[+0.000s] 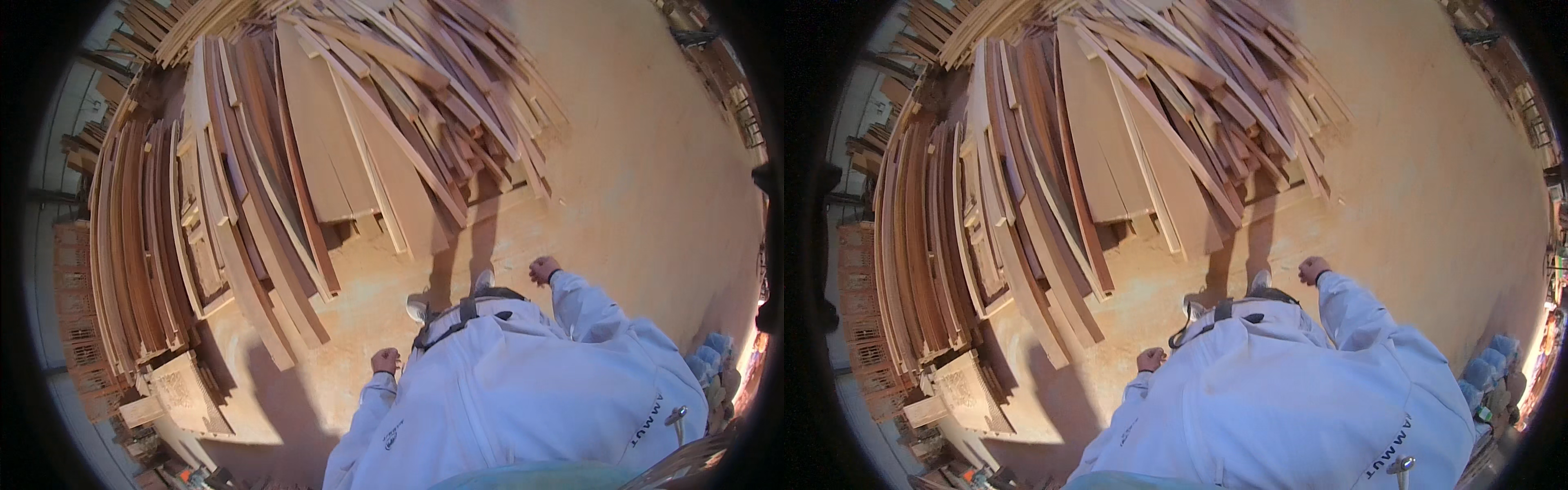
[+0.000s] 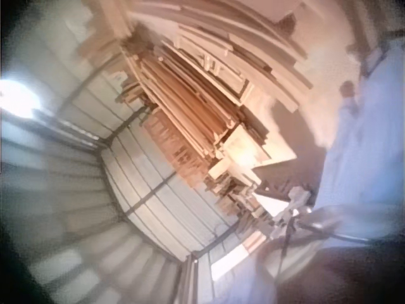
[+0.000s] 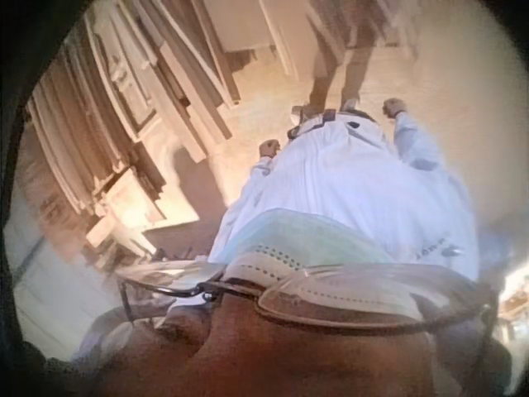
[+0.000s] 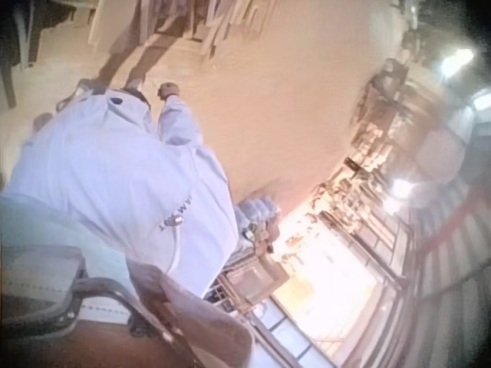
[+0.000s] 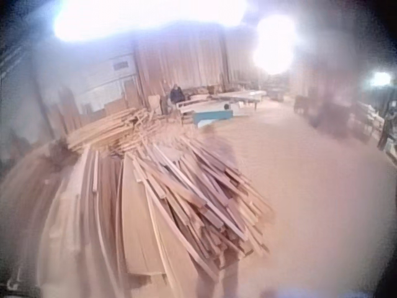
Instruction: The person walks through a woodworking shop, selects a long wooden plank from a pile, measures it with a tape measure, and carries it to a workbench where another person assists in positioning it.
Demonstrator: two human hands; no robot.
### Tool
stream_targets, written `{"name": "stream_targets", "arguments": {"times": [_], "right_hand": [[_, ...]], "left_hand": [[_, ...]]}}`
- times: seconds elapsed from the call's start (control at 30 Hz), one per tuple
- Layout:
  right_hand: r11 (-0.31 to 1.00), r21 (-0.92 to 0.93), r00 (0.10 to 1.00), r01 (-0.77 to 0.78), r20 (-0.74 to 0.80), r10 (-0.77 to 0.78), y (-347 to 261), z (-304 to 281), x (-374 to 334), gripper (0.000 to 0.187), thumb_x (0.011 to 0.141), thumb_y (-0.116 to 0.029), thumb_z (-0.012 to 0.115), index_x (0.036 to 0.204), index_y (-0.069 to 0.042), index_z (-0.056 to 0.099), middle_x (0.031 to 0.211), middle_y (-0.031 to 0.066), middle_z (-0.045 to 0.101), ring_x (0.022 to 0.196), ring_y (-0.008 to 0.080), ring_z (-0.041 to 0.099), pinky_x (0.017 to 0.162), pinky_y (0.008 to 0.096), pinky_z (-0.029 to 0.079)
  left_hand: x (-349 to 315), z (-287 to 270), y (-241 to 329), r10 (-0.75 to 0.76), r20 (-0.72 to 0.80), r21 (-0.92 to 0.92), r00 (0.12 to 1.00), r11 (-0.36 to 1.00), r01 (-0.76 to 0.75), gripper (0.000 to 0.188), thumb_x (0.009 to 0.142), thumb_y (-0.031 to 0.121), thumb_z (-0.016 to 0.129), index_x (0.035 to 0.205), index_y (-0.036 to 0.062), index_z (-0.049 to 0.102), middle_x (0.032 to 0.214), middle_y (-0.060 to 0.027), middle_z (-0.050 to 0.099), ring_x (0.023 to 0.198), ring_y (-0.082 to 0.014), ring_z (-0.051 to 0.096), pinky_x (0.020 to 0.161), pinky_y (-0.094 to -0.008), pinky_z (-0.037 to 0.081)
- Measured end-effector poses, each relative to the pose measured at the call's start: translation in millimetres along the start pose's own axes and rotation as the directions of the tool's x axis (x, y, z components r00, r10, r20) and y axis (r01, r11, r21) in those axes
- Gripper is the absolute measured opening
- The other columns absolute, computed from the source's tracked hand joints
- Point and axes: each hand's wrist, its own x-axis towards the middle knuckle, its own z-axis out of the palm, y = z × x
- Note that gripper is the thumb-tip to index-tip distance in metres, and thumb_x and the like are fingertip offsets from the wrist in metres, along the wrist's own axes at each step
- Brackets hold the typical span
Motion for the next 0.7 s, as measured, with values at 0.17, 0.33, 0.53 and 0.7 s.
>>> {"name": "stream_targets", "arguments": {"times": [0.17,0.33,0.53,0.7], "right_hand": [[0.989,-0.140,0.995,0.045,0.090,-0.032,-32.3,45.0,-33.8,0.025,0.091,-0.024,0.056,0.090,-0.001,0.066,0.080,0.0098,0.070,0.064,0.0191,0.068,0.053,0.0325,0.054],[0.976,-0.195,0.992,0.100,0.093,-0.083,-64.6,84.3,-63.0,0.026,0.090,-0.025,0.057,0.096,-0.001,0.067,0.082,0.0095,0.071,0.066,0.0180,0.069,0.053,0.0305,0.054],[0.969,-0.219,0.993,0.113,0.063,-0.101,-100.5,114.7,-89.8,0.025,0.090,-0.020,0.056,0.098,0.001,0.066,0.085,0.0119,0.070,0.068,0.0198,0.069,0.057,0.0318,0.056],[0.978,-0.199,0.997,0.063,0.054,-0.053,-90.6,138.1,-94.1,0.025,0.090,-0.021,0.057,0.098,0.001,0.066,0.084,0.0119,0.071,0.067,0.0200,0.069,0.055,0.0324,0.056]], "left_hand": [[27.2,-9.9,-13.1,-0.007,0.008,-0.227,1.000,0.974,0.009,0.021,0.086,0.019,0.064,0.097,0.0007,0.067,0.081,-0.0102,0.069,0.065,-0.0185,0.067,0.052,-0.0314,0.055],[42.7,-44.5,-18.1,-0.037,-0.006,-0.248,0.999,0.968,0.034,0.021,0.085,0.019,0.065,0.092,0.0004,0.068,0.079,-0.0097,0.069,0.061,-0.0163,0.065,0.052,-0.0298,0.055],[57.6,-95.1,-48.5,-0.107,-0.040,-0.239,0.993,0.967,0.094,0.020,0.083,0.019,0.065,0.092,0.0014,0.069,0.079,-0.0096,0.069,0.062,-0.0175,0.067,0.051,-0.0301,0.055],[71.9,-124.0,-64.7,-0.091,-0.045,-0.252,0.995,0.965,0.077,0.019,0.082,0.019,0.066,0.090,0.0023,0.070,0.077,-0.0087,0.069,0.062,-0.0170,0.067,0.051,-0.0304,0.055]]}}
